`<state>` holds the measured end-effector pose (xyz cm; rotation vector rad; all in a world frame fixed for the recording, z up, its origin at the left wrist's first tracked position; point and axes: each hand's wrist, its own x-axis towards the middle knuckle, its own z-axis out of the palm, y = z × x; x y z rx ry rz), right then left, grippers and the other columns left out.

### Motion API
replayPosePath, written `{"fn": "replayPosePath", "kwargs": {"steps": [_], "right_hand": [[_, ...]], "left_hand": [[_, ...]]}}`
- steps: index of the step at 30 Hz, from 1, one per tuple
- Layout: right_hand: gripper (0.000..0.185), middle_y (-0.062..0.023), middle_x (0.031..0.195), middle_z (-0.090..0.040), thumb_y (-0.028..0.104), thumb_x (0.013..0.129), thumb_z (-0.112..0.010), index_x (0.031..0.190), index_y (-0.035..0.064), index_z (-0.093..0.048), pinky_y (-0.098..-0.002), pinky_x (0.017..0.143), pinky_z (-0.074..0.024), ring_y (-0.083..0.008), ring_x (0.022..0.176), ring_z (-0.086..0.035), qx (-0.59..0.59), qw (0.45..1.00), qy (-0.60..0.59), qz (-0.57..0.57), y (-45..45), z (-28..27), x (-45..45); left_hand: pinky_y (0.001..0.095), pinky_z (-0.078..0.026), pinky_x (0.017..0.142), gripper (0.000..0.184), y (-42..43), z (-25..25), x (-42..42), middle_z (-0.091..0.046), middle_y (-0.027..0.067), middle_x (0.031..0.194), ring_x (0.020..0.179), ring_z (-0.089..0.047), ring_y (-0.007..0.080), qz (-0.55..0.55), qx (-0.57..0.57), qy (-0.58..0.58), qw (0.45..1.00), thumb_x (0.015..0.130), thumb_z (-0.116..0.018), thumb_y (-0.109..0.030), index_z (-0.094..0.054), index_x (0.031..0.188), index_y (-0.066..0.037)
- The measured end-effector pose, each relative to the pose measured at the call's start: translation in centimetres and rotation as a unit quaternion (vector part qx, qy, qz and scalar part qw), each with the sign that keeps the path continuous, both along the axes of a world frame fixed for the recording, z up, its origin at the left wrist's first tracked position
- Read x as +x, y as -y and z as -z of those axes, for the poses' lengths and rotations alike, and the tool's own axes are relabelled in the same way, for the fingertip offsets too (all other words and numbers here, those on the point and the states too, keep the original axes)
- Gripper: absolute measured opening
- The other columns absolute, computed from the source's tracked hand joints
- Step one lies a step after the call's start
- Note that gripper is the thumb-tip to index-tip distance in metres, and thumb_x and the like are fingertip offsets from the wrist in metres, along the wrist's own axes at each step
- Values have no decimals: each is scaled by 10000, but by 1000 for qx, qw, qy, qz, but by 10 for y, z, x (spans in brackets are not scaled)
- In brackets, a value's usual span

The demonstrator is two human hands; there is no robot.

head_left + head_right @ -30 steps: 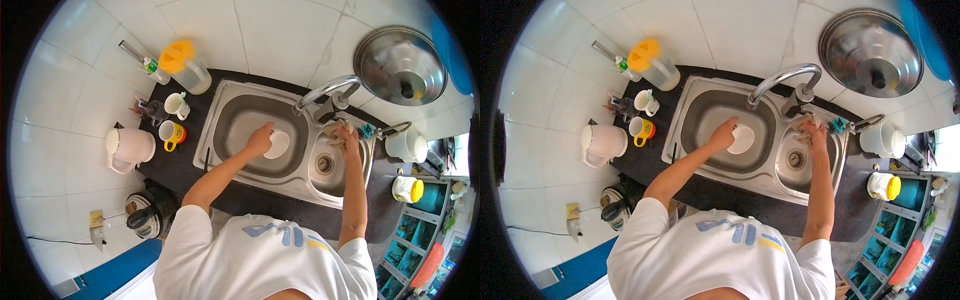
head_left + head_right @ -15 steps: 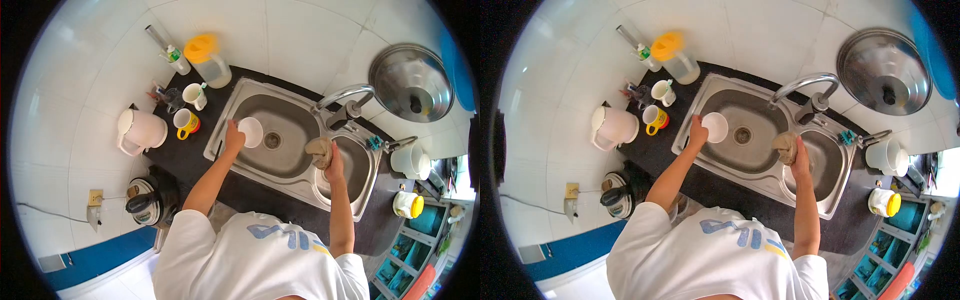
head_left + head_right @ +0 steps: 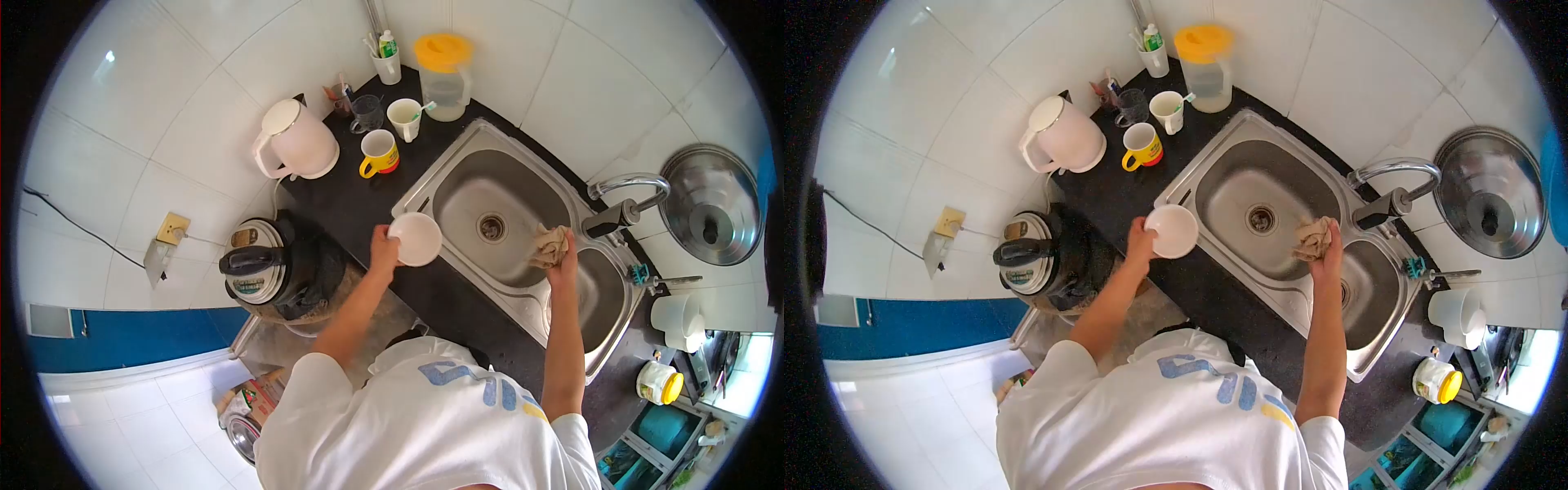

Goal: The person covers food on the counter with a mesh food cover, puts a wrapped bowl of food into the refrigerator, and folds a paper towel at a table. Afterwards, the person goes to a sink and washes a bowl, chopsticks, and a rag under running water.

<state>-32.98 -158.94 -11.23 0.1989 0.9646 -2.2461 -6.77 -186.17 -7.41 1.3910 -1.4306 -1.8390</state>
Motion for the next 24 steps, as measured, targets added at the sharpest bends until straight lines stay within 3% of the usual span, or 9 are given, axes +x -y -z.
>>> {"fn": "replayPosePath", "kwargs": {"steps": [3,4,5,6,7,12,15,21,24], "right_hand": [[322,-28,885,-554,388,847,-545,1051,142,-507,-361,713,-483,-207,851,-567,46,998,-16,34,13,-23,11],[315,-25,864,-549,402,840,-551,1022,148,-505,-363,702,-484,-204,827,-568,48,998,-15,36,13,-19,9],[310,-22,842,-545,415,833,-556,993,155,-503,-365,690,-486,-201,803,-569,48,998,-14,40,15,-10,5],[306,-18,821,-540,429,826,-561,963,162,-501,-367,679,-487,-197,779,-570,49,998,-12,45,14,-6,2],[304,-19,802,-532,423,829,-562,934,145,-500,-345,642,-483,-190,745,-564,57,997,-10,57,13,-7,1],[322,-25,705,-502,404,816,-591,847,98,-493,-304,499,-464,-188,576,-541,119,987,-15,111,31,-26,10],[306,-41,685,-502,369,810,-610,832,87,-491,-317,456,-456,-197,544,-546,127,980,-53,146,35,-17,5],[223,1,693,-473,288,790,-647,788,107,-517,-326,537,-468,-140,603,-499,199,957,-50,204,49,-45,13],[211,4,676,-482,271,786,-652,775,99,-530,-307,506,-441,-132,587,-495,197,954,-73,214,49,-38,9]], "left_hand": [[343,-433,720,219,50,44,15,-562,146,796,783,-567,237,-41,-192,72,978,679,-453,-29,-508,886,18],[362,-453,668,236,74,76,22,-564,109,852,776,-559,215,-30,-210,82,974,704,-477,-19,-503,938,-16],[350,-470,589,209,82,70,24,-565,100,851,748,-565,211,-27,-227,70,971,726,-480,-39,-504,934,-33],[314,-470,477,211,79,31,22,-566,95,846,699,-576,200,-37,-106,115,987,744,-478,-50,-506,952,-38],[287,-479,421,234,84,27,22,-566,97,868,670,-589,204,-52,-92,104,989,748,-473,-51,-501,980,-47],[366,-557,553,309,94,27,24,-550,146,1012,817,-609,265,-82,-46,103,990,810,-489,-80,-461,1108,0],[370,-556,527,290,95,34,22,-540,156,1000,793,-610,266,-91,-57,131,986,816,-505,-80,-461,1086,16],[373,-561,544,422,104,66,29,-515,174,1084,833,-607,281,-68,-28,106,992,818,-531,-68,-399,1206,33],[355,-556,516,393,98,55,28,-504,169,1098,836,-599,268,-65,-57,148,985,819,-540,-87,-416,1168,44]]}}
